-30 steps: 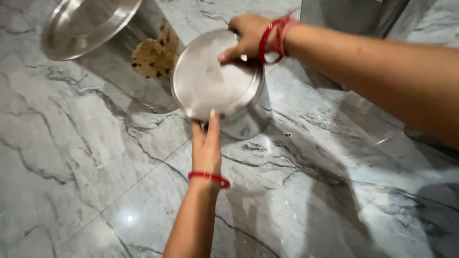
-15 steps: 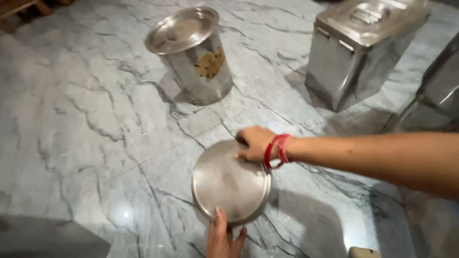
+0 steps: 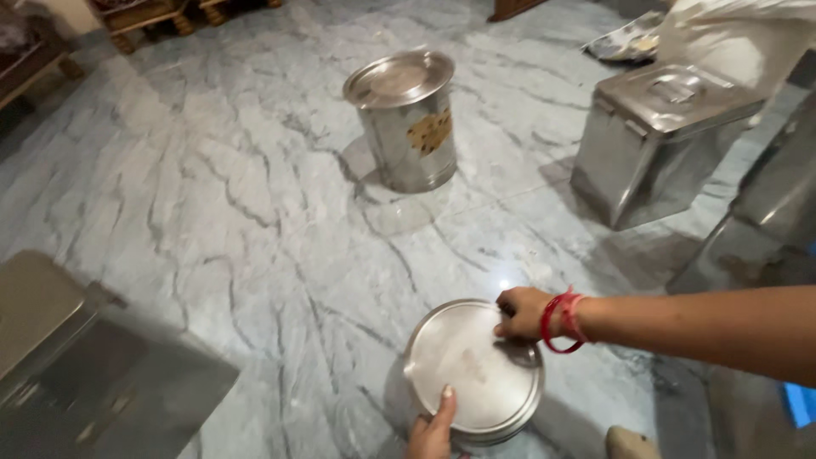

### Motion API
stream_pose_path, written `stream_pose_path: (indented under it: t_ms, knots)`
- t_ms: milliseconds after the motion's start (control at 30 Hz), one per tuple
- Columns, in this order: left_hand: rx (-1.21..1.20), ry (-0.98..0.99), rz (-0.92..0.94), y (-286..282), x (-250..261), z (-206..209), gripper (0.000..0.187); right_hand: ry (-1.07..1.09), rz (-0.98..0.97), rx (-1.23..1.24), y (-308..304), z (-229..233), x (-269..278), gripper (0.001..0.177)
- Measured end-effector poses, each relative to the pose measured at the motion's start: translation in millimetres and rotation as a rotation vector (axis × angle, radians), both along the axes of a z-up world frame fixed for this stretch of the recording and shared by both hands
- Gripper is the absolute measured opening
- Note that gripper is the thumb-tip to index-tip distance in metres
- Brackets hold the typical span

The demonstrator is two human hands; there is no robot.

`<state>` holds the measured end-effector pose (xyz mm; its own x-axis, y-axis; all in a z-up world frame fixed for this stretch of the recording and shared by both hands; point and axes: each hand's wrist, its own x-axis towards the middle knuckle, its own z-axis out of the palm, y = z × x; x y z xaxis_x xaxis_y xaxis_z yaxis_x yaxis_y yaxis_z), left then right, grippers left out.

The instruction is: The person sits on the floor and organizes small packets and wrappers into a clear plastic container with a blue lid. They then open a metal canister, remove a black plastic bag, and place additional wrappers into it before closing the bag.

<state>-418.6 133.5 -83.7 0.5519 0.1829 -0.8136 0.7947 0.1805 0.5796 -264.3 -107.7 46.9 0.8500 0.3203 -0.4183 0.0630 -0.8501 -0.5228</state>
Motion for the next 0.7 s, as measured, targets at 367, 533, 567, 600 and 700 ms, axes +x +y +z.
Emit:
stream_pose_path:
  t_ms: [367, 533, 567, 600, 700]
  knots:
    - [-0.052, -0.308, 0.099, 2, 23, 115, 0.056, 0.244, -0.382, 0.195, -3, 38, -34, 0.063]
    - [0.16, -0.42, -0.02, 0, 31, 130, 0.051, 0.268, -0.655, 0.389, 0, 55, -67, 0.066]
    - [0.194, -0.447, -0.032, -2, 34, 132, 0.051, 0.277, -0.697, 0.398, 3, 57, -74, 0.069]
    - [0.228, -0.474, -0.044, -4, 36, 133, 0.05, 0.284, -0.739, 0.407, 5, 59, -80, 0.071]
    - [0.32, -0.449, -0.053, -8, 42, 136, 0.05, 0.214, -0.75, 0.292, 16, 58, -94, 0.08]
